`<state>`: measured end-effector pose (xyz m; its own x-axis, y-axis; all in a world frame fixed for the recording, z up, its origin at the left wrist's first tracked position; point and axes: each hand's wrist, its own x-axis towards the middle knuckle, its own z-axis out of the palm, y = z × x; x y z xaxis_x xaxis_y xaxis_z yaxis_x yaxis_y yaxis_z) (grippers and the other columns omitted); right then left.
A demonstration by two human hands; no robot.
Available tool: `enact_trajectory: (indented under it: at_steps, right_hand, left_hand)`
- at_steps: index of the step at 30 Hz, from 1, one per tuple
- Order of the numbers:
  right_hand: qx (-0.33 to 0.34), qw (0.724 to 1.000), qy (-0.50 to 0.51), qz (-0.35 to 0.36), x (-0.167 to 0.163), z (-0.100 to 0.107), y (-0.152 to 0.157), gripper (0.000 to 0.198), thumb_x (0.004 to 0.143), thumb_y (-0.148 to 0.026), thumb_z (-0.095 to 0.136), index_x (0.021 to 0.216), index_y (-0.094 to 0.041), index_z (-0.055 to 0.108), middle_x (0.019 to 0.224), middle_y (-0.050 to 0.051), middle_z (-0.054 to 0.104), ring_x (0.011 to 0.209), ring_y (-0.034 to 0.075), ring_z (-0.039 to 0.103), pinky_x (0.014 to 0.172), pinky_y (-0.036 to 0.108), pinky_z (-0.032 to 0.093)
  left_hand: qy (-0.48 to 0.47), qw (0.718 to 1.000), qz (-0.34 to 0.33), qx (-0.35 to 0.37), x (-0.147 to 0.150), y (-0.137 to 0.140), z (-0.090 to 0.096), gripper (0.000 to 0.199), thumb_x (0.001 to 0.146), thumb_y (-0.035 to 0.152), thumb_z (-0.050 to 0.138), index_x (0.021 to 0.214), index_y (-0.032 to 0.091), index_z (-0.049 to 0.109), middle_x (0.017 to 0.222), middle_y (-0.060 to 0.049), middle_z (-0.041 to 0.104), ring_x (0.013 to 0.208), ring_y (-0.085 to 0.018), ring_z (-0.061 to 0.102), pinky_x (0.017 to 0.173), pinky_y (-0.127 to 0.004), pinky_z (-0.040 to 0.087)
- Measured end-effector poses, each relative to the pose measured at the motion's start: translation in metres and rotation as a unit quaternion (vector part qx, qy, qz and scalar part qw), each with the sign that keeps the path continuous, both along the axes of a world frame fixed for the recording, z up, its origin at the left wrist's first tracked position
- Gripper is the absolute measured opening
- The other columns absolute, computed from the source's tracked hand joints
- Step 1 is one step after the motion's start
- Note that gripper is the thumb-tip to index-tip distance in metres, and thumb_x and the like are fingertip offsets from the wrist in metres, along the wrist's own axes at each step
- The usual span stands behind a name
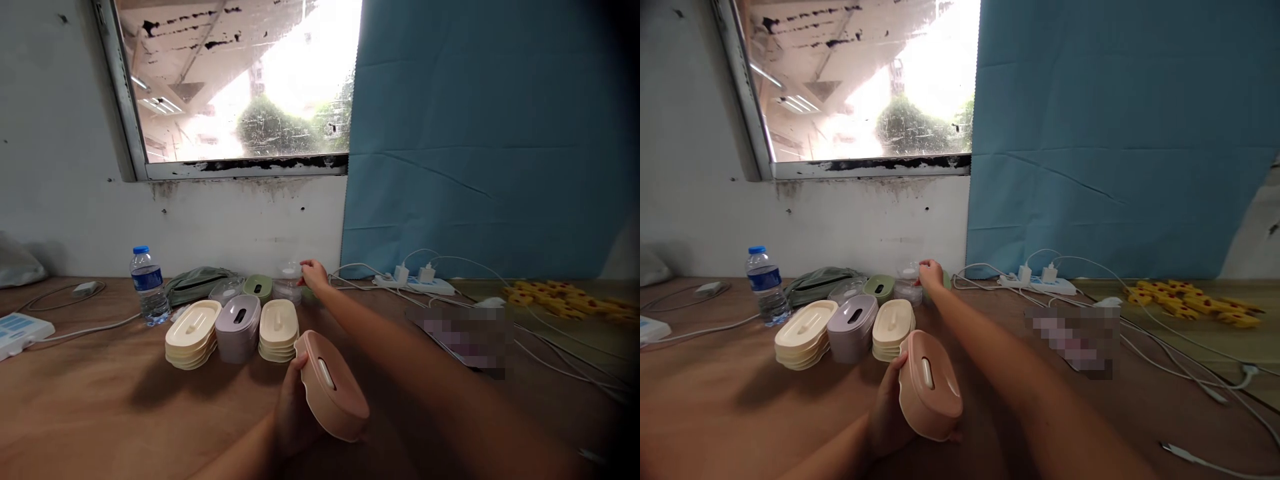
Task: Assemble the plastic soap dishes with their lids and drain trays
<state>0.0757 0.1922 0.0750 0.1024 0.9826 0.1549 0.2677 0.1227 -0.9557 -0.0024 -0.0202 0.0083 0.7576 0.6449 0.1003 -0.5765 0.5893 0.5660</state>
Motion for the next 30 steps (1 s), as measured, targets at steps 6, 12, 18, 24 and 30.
enact_trajectory:
  at_steps: [6,12,18,24,30]
  right_hand:
    - [-0.047,0.991,-0.107,0.066,-0.006,-0.022,0.003,0.024,0.086,-0.028,0.047,0.106,-0.014,0.051,0.103,0.006,0.056,0.085,0.016,0.057,0.072,0.034,0.049]
    - [-0.028,0.957,-0.251,0.145,0.0,-0.022,0.005,0.024,0.086,-0.029,0.047,0.104,-0.014,0.052,0.103,0.006,0.056,0.085,0.016,0.057,0.073,0.034,0.049]
    - [0.046,0.903,-0.385,0.185,-0.001,-0.019,0.002,0.023,0.086,-0.029,0.046,0.102,-0.015,0.054,0.106,0.005,0.055,0.09,0.018,0.055,0.078,0.036,0.047]
    - [0.092,0.851,-0.481,0.188,-0.003,-0.017,-0.006,0.022,0.086,-0.028,0.046,0.103,-0.016,0.053,0.105,0.006,0.055,0.089,0.017,0.056,0.077,0.036,0.047]
    - [0.156,0.826,-0.517,0.162,0.002,0.0,-0.022,0.023,0.085,-0.029,0.048,0.102,-0.015,0.054,0.104,0.006,0.056,0.088,0.017,0.056,0.077,0.037,0.045]
  left_hand:
    - [-0.002,1.0,-0.002,-0.013,0.001,0.0,0.002,0.065,0.073,0.062,0.031,0.103,0.008,0.052,0.094,-0.016,0.057,0.087,-0.031,0.054,0.077,-0.052,0.037]
    - [-0.002,1.0,0.001,-0.025,-0.001,0.0,0.0,0.065,0.074,0.06,0.031,0.107,0.008,0.05,0.098,-0.016,0.056,0.091,-0.032,0.052,0.08,-0.055,0.035]
    - [-0.001,1.0,-0.01,-0.011,-0.001,0.0,-0.001,0.066,0.075,0.06,0.029,0.106,0.006,0.05,0.097,-0.018,0.056,0.09,-0.032,0.053,0.079,-0.053,0.036]
    - [0.003,1.0,-0.012,-0.021,-0.001,0.0,0.0,0.068,0.073,0.061,0.03,0.107,0.005,0.05,0.098,-0.019,0.057,0.09,-0.033,0.053,0.079,-0.053,0.035]
    - [0.0,1.0,-0.002,-0.017,0.0,-0.001,0.0,0.068,0.074,0.061,0.029,0.106,0.006,0.051,0.094,-0.018,0.058,0.086,-0.034,0.056,0.076,-0.052,0.037]
